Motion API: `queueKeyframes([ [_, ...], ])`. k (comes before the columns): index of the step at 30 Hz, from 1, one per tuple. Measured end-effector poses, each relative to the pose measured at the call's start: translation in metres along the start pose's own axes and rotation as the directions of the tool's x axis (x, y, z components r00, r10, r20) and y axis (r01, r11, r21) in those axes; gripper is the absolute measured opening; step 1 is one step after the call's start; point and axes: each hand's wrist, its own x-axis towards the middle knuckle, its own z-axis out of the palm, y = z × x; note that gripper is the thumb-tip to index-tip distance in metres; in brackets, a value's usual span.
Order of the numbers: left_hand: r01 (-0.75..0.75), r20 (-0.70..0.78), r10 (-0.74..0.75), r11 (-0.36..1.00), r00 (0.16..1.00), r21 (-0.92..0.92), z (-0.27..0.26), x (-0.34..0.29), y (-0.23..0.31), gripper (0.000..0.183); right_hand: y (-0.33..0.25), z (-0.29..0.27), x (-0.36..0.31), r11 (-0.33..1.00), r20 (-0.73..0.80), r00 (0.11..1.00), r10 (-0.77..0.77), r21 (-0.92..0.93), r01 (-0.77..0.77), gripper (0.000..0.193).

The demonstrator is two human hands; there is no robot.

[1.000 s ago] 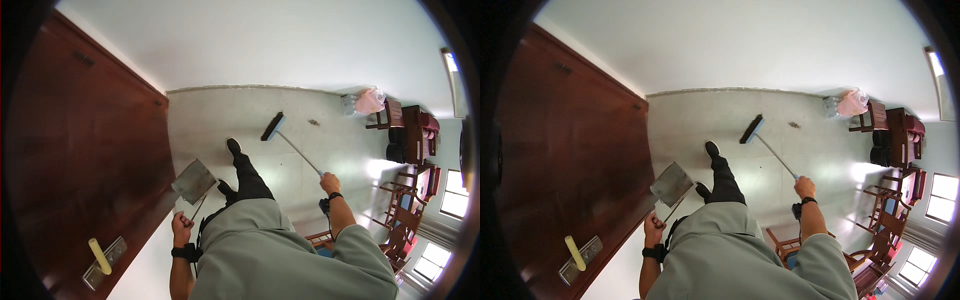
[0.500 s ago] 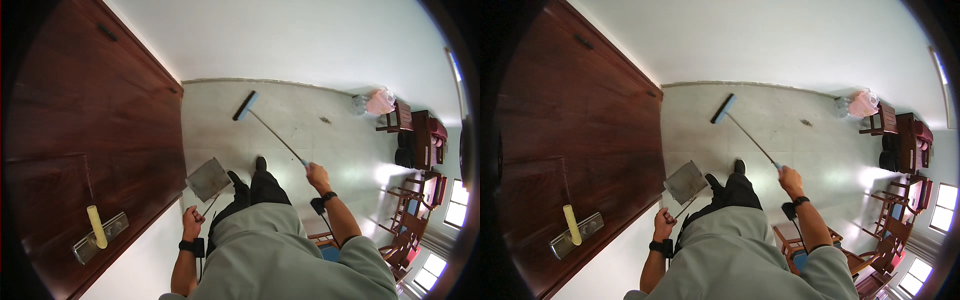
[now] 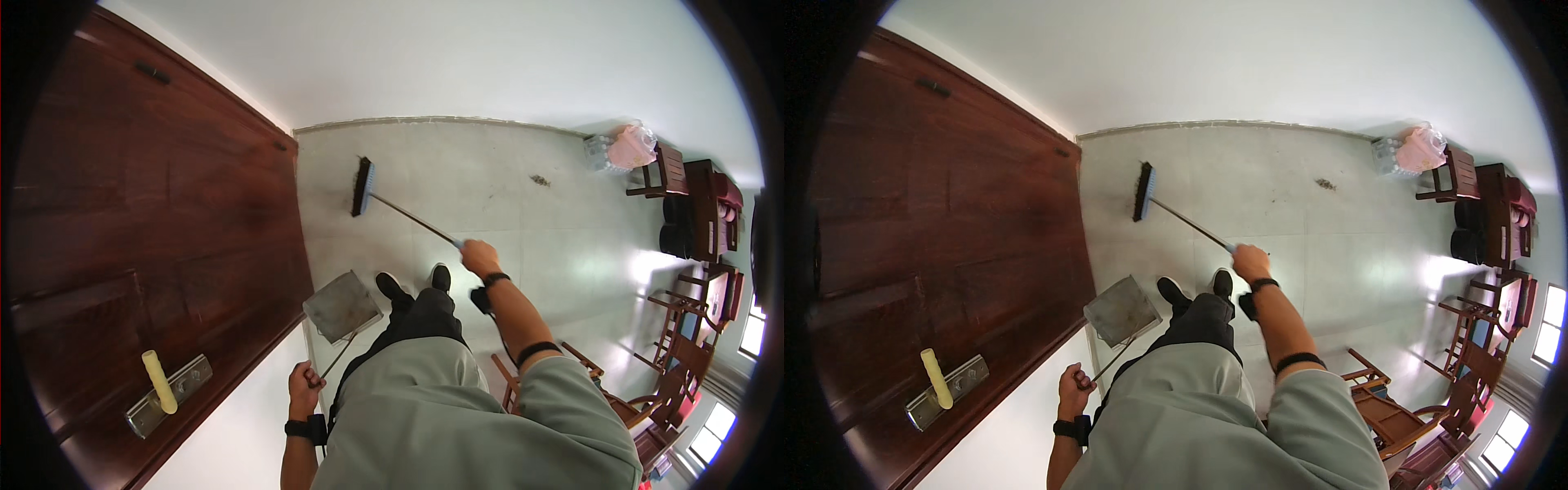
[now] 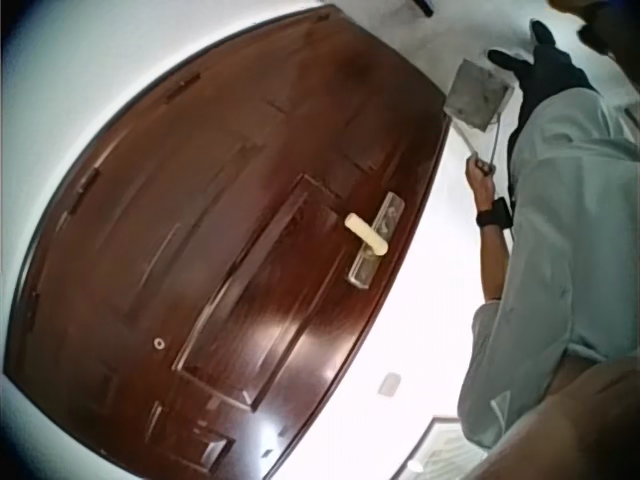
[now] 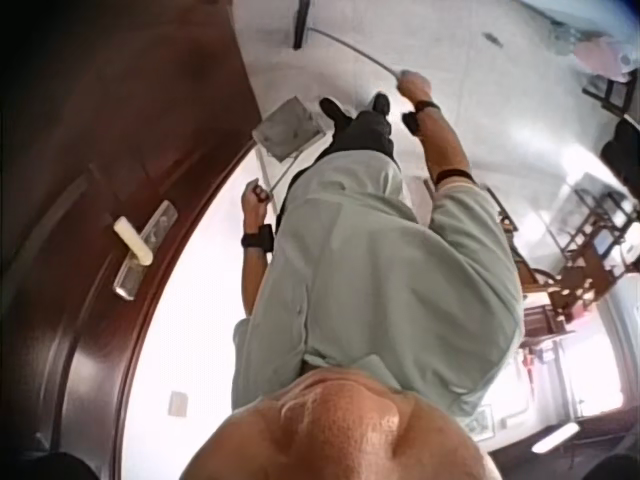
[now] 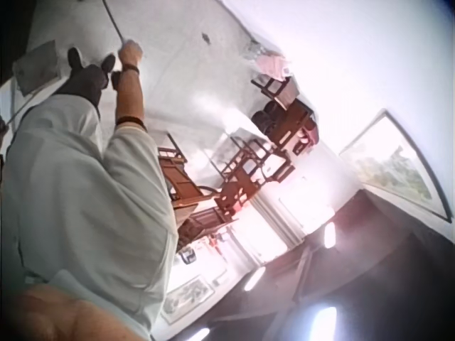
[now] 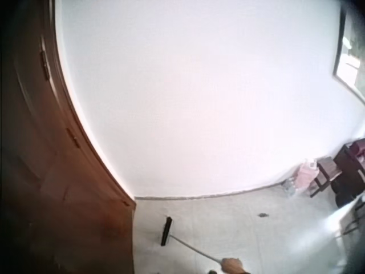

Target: Sweeping dust and debris into a dustpan on a tiled floor.

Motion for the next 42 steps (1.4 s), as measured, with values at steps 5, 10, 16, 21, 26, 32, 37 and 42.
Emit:
queueKeyframes([
  [5,0.022,0.038,-0.023,0.999,0.999,0.032,0.008,0.027,-0.005,0.022,0.098,-0.033,-0.085,0.972,0.033,0.976,0.214,-0.109,-0.209,0.022],
  [10,0.038,0.053,-0.041,0.997,0.998,0.066,0.008,0.065,-0.008,0.026,0.165,-0.065,-0.14,0.929,-0.097,0.957,0.272,-0.234,-0.287,0.021],
  [16,0.021,0.006,-0.022,0.994,1.0,0.11,0.032,0.077,-0.005,0.027,0.188,-0.094,-0.18,0.899,-0.18,0.957,0.228,-0.339,-0.278,0.015],
  [21,-0.034,0.014,0.033,0.991,0.999,0.133,0.047,0.062,-0.008,0.026,0.219,-0.111,-0.231,0.923,-0.132,0.974,0.186,-0.317,-0.22,0.017],
  [26,-0.097,0.017,0.095,0.989,0.995,0.116,0.057,0.045,-0.024,0.024,0.248,-0.109,-0.258,0.981,-0.104,0.991,0.086,-0.164,-0.103,0.024],
  [32,-0.169,-0.108,0.173,0.984,0.979,0.048,0.079,0.013,-0.05,0.023,0.271,-0.092,-0.225,0.959,0.147,0.988,0.043,-0.283,0.0,0.024],
  [37,-0.197,-0.112,0.199,0.98,0.974,0.027,0.084,-0.013,-0.084,0.022,0.336,-0.096,-0.175,0.899,0.107,0.994,-0.035,-0.431,0.078,0.021],
  [42,-0.187,-0.135,0.184,0.982,0.974,-0.007,0.084,-0.029,-0.115,0.024,0.375,-0.146,-0.152,0.842,0.051,0.998,-0.03,-0.537,0.053,0.019],
])
